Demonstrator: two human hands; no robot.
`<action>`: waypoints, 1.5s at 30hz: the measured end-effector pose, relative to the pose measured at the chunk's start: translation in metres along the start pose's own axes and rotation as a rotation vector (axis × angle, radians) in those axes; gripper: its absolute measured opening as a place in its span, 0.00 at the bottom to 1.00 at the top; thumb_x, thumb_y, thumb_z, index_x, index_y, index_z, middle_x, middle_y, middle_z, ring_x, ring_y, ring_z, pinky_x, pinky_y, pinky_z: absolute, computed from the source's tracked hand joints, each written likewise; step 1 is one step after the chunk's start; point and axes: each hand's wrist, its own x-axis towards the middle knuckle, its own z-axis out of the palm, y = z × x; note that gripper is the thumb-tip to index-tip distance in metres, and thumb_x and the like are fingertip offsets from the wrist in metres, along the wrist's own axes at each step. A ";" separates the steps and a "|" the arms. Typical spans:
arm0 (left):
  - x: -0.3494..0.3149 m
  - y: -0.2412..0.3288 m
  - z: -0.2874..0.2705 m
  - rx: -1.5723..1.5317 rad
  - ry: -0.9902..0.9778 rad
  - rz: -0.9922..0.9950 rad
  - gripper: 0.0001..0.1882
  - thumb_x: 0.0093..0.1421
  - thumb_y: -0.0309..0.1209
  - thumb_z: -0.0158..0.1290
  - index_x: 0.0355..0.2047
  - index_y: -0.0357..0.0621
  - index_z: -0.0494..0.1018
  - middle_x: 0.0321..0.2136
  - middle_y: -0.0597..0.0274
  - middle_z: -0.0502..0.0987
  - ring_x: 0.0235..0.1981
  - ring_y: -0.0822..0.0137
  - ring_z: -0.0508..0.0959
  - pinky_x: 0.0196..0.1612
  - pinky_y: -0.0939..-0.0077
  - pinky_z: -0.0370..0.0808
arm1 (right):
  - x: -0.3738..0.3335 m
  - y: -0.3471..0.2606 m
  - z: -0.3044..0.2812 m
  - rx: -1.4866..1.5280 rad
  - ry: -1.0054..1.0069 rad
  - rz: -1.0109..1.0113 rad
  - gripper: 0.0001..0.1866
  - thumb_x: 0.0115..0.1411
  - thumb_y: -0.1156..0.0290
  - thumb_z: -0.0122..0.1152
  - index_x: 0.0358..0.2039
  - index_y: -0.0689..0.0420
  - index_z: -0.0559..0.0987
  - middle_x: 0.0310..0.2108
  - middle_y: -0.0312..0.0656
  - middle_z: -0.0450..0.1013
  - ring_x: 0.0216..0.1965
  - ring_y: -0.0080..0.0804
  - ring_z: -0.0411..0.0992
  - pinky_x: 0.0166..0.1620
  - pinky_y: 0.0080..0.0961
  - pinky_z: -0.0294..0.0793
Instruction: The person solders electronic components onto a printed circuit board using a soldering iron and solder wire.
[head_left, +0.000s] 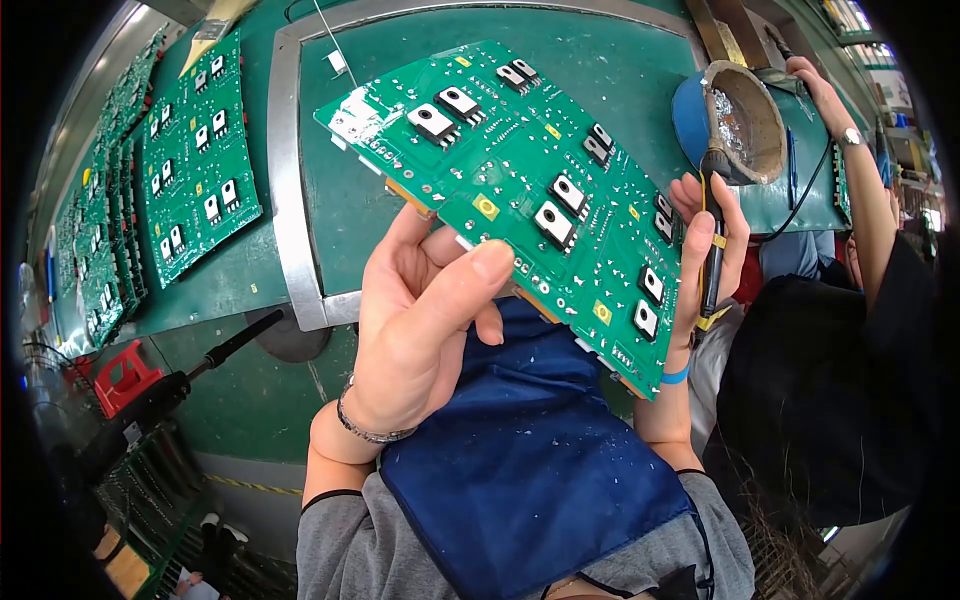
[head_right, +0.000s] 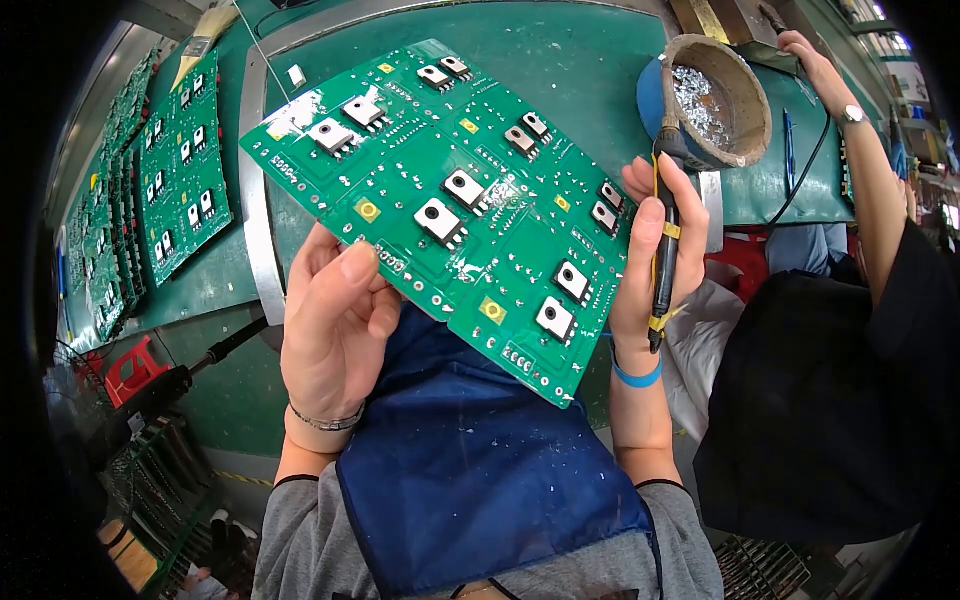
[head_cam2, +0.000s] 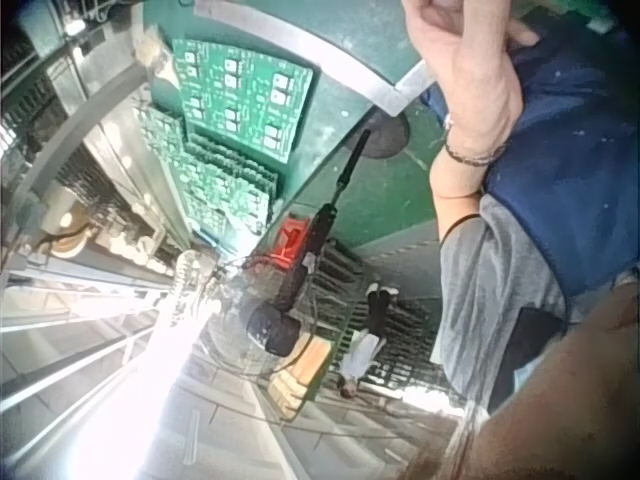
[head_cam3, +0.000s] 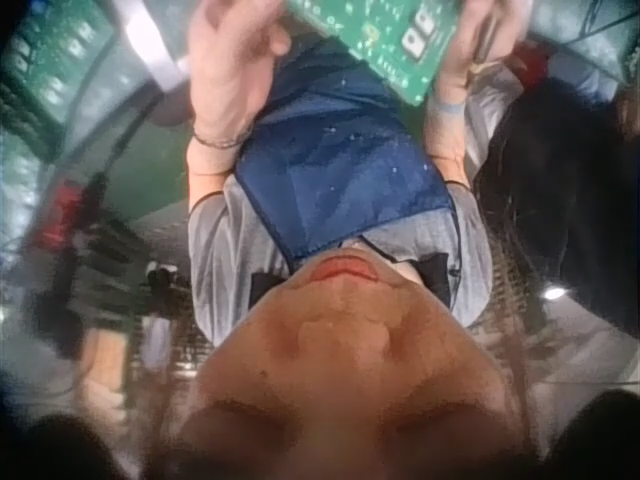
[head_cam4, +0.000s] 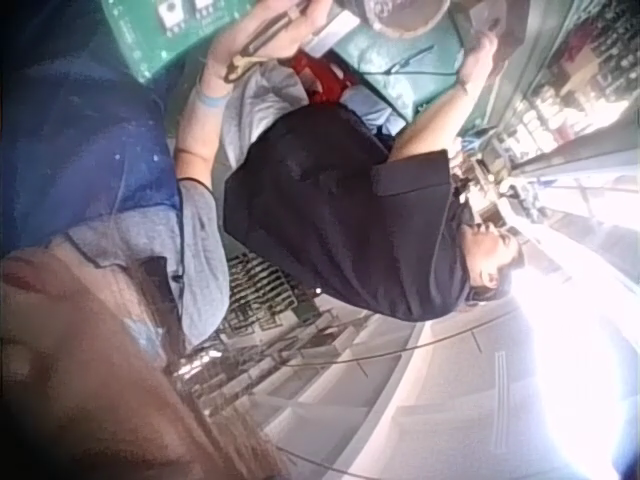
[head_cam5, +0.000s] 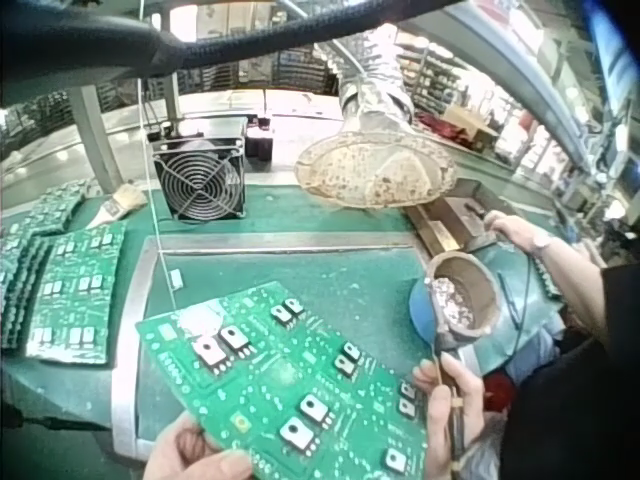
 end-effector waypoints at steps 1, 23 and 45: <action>0.000 0.000 0.000 -0.007 -0.011 0.003 0.28 0.57 0.28 0.53 0.55 0.35 0.58 0.41 0.57 0.75 0.33 0.73 0.76 0.22 0.88 0.70 | 0.000 0.000 -0.001 -0.004 -0.006 0.003 0.18 0.64 0.69 0.48 0.51 0.66 0.68 0.41 0.53 0.74 0.43 0.36 0.74 0.49 0.30 0.71; -0.006 -0.003 0.001 0.026 0.097 0.040 0.23 0.55 0.25 0.53 0.51 0.35 0.62 0.37 0.59 0.75 0.27 0.76 0.74 0.22 0.88 0.70 | -0.002 0.002 -0.001 -0.051 -0.034 -0.078 0.16 0.63 0.73 0.48 0.51 0.64 0.68 0.41 0.50 0.74 0.42 0.36 0.75 0.48 0.29 0.72; 0.011 0.000 -0.040 0.247 0.057 -0.094 0.21 0.59 0.27 0.48 0.50 0.27 0.61 0.36 0.55 0.76 0.24 0.73 0.77 0.25 0.85 0.75 | -0.013 0.009 -0.007 -0.181 -0.112 -0.206 0.14 0.58 0.80 0.51 0.46 0.65 0.72 0.38 0.49 0.75 0.36 0.35 0.76 0.42 0.26 0.74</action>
